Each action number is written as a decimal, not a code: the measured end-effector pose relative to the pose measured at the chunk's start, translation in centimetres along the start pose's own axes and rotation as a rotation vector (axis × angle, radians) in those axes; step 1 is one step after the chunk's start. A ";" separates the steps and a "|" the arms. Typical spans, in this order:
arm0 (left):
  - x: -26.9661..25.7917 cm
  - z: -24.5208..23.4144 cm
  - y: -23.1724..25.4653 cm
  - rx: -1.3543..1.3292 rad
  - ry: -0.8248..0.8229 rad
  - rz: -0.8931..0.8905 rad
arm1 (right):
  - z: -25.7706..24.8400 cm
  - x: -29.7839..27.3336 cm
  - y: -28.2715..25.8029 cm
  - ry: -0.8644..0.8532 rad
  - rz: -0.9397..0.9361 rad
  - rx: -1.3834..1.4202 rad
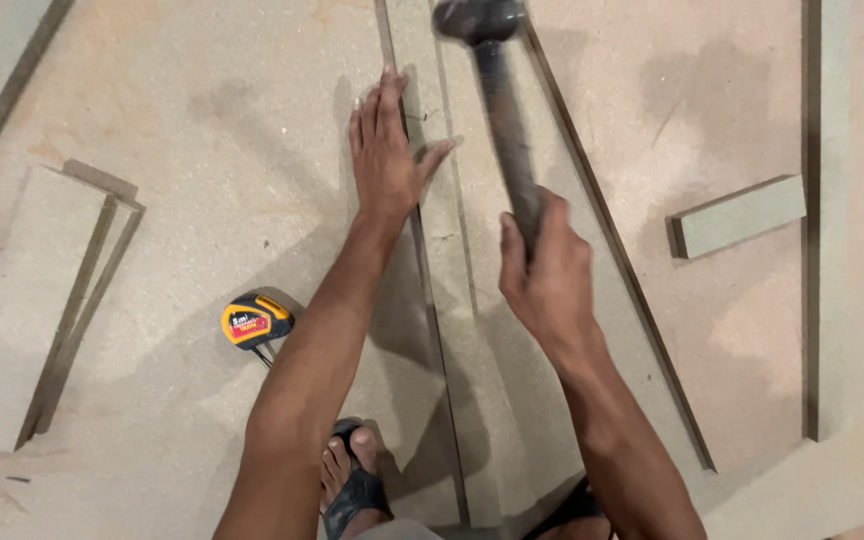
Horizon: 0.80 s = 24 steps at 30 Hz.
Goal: The person hammers nails into a wooden board while sitting on the floor, occasionally picking up more nails from a container.
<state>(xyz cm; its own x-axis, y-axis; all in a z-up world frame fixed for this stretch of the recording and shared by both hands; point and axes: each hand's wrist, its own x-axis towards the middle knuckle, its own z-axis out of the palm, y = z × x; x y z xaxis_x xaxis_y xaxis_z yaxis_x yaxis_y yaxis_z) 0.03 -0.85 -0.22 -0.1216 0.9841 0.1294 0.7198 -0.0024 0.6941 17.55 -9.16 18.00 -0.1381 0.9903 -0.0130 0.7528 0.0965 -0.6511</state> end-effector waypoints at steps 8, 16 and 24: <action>-0.1 -0.2 -0.2 -0.021 0.033 0.033 | 2.4 1.7 1.6 -0.168 0.110 -0.126; 0.2 -0.2 0.0 0.007 -0.006 0.007 | -0.7 -1.0 0.5 0.258 -0.162 0.120; -0.1 -0.1 -0.5 0.043 0.069 0.095 | 3.6 2.0 6.3 -0.184 0.091 -0.201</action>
<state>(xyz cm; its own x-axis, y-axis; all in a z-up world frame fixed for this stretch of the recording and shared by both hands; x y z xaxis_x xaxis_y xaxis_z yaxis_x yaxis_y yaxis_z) -0.38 -0.95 -0.56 -0.0966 0.9653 0.2426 0.7591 -0.0862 0.6453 19.72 -6.92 11.10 -0.1644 0.9629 -0.2138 0.8776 0.0438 -0.4774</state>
